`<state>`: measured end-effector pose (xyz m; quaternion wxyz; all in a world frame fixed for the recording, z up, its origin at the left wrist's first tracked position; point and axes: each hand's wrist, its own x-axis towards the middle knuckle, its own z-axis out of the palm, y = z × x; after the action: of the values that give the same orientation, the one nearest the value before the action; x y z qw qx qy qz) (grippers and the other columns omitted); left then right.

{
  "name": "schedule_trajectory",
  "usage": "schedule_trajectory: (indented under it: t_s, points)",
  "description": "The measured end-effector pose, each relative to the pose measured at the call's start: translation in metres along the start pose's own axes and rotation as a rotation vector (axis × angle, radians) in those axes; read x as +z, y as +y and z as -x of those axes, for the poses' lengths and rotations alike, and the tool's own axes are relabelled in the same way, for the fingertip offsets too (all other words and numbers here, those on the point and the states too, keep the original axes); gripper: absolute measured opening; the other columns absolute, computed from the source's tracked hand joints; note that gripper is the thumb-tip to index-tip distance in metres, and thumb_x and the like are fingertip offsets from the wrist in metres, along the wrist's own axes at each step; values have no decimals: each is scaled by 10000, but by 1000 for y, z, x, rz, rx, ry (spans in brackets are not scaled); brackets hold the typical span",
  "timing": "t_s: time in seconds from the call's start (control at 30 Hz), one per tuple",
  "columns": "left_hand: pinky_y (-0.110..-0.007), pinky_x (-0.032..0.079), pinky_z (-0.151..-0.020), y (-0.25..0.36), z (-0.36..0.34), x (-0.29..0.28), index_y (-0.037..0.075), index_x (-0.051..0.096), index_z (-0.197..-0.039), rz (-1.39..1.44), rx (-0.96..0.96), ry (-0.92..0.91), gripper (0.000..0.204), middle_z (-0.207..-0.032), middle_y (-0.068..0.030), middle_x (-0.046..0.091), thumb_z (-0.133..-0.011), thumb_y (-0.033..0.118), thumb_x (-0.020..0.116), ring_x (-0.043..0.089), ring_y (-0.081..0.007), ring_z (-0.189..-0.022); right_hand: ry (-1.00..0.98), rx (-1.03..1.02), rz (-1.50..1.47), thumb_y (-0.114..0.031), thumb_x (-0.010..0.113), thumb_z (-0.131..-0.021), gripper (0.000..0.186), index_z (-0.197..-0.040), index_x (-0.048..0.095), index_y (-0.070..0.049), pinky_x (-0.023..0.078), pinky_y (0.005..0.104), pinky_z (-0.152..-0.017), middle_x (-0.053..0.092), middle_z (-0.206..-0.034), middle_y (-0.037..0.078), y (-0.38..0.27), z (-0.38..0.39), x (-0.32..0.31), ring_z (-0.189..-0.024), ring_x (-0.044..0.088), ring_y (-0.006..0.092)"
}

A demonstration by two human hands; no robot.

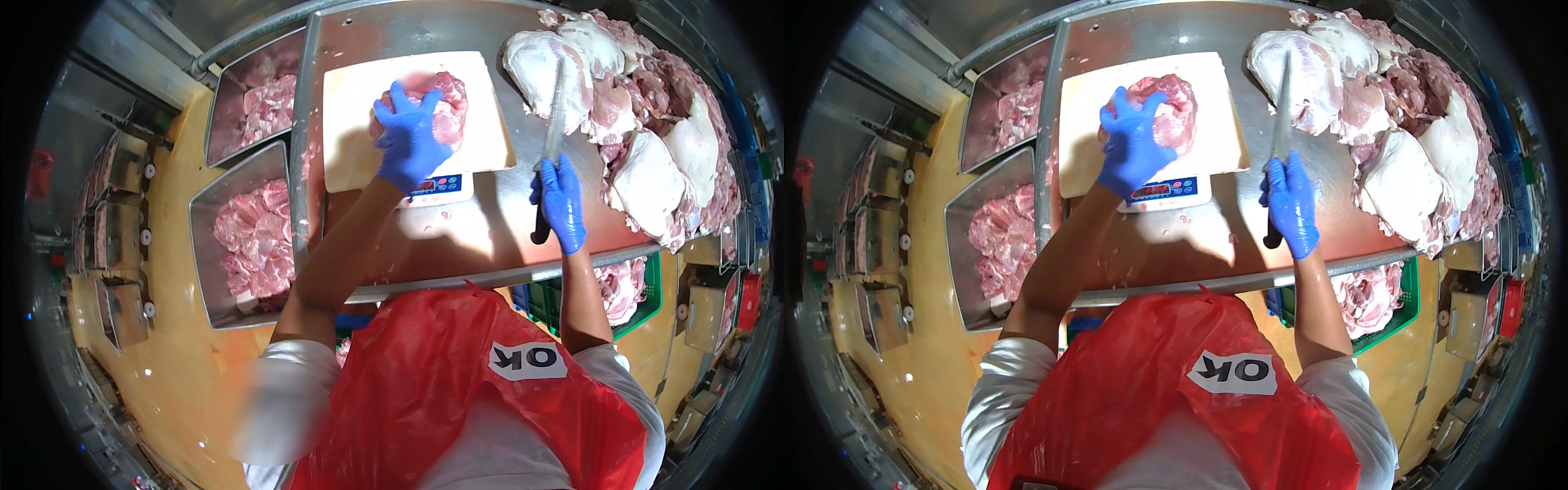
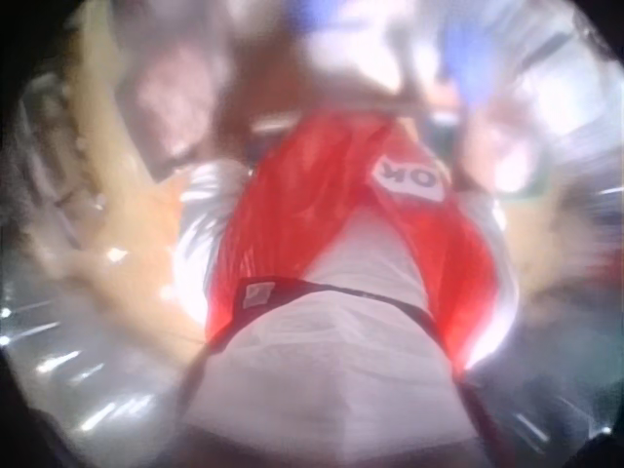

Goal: The person uses a knife to cut large pieces of raw meat on a cutting board. They trim and portion the meat, placing cut pieces into metal trays and green crates. The person repeatedly handles the meat, repositions it, and continues cutting throughout the clip.

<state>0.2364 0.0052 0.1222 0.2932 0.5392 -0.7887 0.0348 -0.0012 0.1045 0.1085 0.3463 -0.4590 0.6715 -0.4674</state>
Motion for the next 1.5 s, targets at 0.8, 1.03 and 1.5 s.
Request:
schedule_trajectory:
  t_s: [0.8, 1.03, 1.5]
  points:
    - [-455, 455, -862, -53, -1, 12, 81, 523, -1037, 458, 41, 122, 473, -1130, -196, 487, -671, 144, 815, 523, -391, -1012, -562, -424, 528, -105, 461, -925, 170, -986, 442, 52, 479, 531, -641, 617, -748, 296, -40, -46, 79, -713, 617, 469]
    - [-432, 473, -894, -64, 12, 36, 68, 534, -1083, 449, 45, 260, 484, -1272, -219, 457, -693, 148, 809, 554, -369, -1047, -739, -183, 571, -89, 484, -882, 209, -983, 432, 87, 518, 477, -670, 622, -754, 296, -60, -26, 72, -754, 647, 452]
    - [-429, 505, -856, -76, 25, 57, 116, 517, -1080, 477, 32, 445, 468, -1302, -270, 478, -692, 112, 779, 575, -441, -1067, -866, -24, 597, -178, 531, -909, 322, -1095, 477, 79, 534, 441, -680, 649, -857, 280, -71, -33, 92, -750, 693, 343]
